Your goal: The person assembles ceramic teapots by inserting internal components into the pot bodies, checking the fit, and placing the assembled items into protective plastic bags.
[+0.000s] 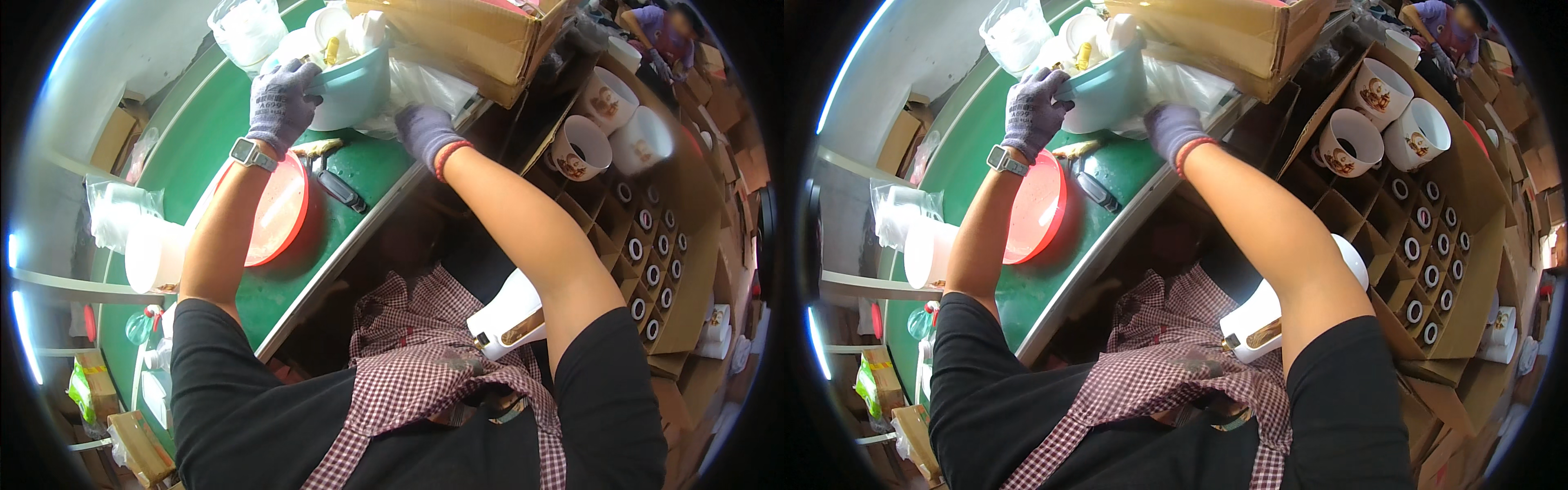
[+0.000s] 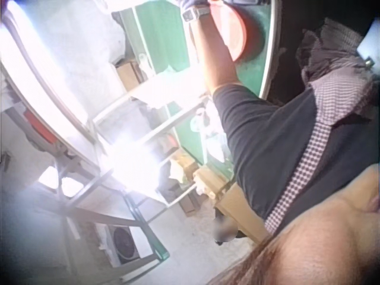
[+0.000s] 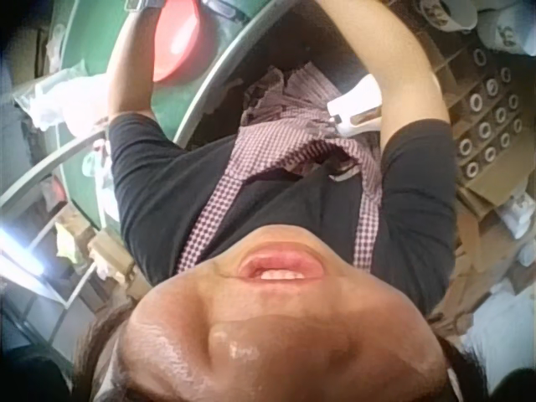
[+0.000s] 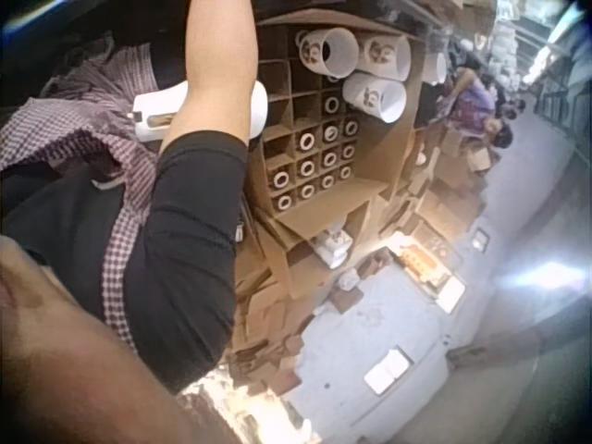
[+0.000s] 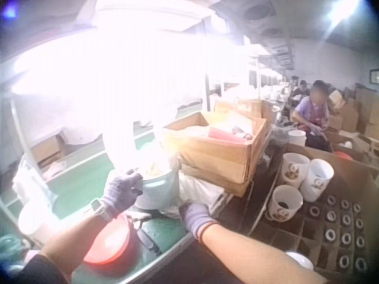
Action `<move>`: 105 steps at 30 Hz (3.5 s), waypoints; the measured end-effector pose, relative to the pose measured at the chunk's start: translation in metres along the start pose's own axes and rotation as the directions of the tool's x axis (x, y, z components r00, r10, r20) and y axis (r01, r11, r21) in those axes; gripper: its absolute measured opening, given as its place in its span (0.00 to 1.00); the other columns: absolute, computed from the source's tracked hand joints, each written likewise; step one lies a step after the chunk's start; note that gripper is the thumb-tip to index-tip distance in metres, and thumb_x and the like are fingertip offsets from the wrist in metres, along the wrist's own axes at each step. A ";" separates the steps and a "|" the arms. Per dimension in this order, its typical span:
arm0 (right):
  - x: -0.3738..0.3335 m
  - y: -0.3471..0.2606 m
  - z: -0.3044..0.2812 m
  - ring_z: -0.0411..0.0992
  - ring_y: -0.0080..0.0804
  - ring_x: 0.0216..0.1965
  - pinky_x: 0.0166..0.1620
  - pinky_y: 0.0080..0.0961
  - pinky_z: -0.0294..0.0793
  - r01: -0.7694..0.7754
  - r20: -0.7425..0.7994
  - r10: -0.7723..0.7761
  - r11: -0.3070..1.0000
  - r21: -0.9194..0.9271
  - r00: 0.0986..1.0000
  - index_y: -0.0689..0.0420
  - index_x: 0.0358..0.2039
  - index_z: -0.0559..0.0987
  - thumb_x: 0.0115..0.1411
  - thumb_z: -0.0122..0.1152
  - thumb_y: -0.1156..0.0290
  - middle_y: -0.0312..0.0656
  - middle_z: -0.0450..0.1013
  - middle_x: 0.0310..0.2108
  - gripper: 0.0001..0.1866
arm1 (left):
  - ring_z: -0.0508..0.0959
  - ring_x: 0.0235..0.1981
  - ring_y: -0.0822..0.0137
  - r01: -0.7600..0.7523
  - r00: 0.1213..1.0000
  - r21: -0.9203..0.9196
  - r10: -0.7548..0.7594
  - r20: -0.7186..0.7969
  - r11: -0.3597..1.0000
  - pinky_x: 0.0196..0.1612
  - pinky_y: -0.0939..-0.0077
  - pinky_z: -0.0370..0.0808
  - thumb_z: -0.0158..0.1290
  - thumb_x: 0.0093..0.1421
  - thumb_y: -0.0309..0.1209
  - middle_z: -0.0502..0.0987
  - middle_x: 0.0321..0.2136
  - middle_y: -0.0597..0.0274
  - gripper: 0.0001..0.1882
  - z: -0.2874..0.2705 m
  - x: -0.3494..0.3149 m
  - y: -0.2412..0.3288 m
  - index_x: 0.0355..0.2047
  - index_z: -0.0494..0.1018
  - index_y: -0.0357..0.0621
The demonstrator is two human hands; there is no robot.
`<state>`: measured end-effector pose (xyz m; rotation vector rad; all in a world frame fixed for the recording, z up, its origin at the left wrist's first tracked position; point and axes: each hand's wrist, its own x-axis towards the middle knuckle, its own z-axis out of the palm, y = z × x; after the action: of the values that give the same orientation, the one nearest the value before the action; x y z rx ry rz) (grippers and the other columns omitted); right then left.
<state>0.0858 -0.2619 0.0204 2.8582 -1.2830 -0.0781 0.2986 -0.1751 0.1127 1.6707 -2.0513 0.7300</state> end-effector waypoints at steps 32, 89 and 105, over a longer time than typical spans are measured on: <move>-0.083 0.074 -0.073 0.81 0.45 0.42 0.49 0.37 0.78 0.047 -0.240 0.147 0.758 0.651 0.959 0.56 0.37 0.86 0.57 0.64 0.63 0.50 0.82 0.36 0.12 | 0.76 0.43 0.70 0.319 0.848 -0.921 -0.501 0.172 0.224 0.48 0.75 0.74 0.64 0.60 0.31 0.77 0.42 0.60 0.23 -0.039 -0.049 0.140 0.54 0.73 0.40; -0.353 0.202 -0.045 0.73 0.25 0.47 0.48 0.26 0.75 0.555 -0.448 0.439 -0.151 0.818 0.779 0.57 0.52 0.75 0.66 0.64 0.49 0.37 0.76 0.44 0.26 | 0.77 0.53 0.60 0.043 0.998 -0.990 -0.057 0.035 0.137 0.58 0.59 0.73 0.43 0.72 0.35 0.78 0.50 0.63 0.16 0.106 0.013 0.280 0.55 0.72 0.48; -0.497 0.110 0.076 0.73 0.30 0.43 0.52 0.28 0.71 0.217 -0.301 0.628 0.210 0.953 0.717 0.60 0.39 0.79 0.60 0.66 0.75 0.39 0.75 0.38 0.07 | 0.72 0.31 0.72 0.291 0.889 -0.949 0.401 0.222 -0.119 0.35 0.77 0.69 0.58 0.67 0.45 0.72 0.28 0.66 0.19 0.045 -0.081 0.347 0.30 0.75 0.39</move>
<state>-0.3294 0.0373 -0.0319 2.5586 -1.8947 2.3968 -0.0222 -0.0880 -0.0217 0.6410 -1.8397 -1.3090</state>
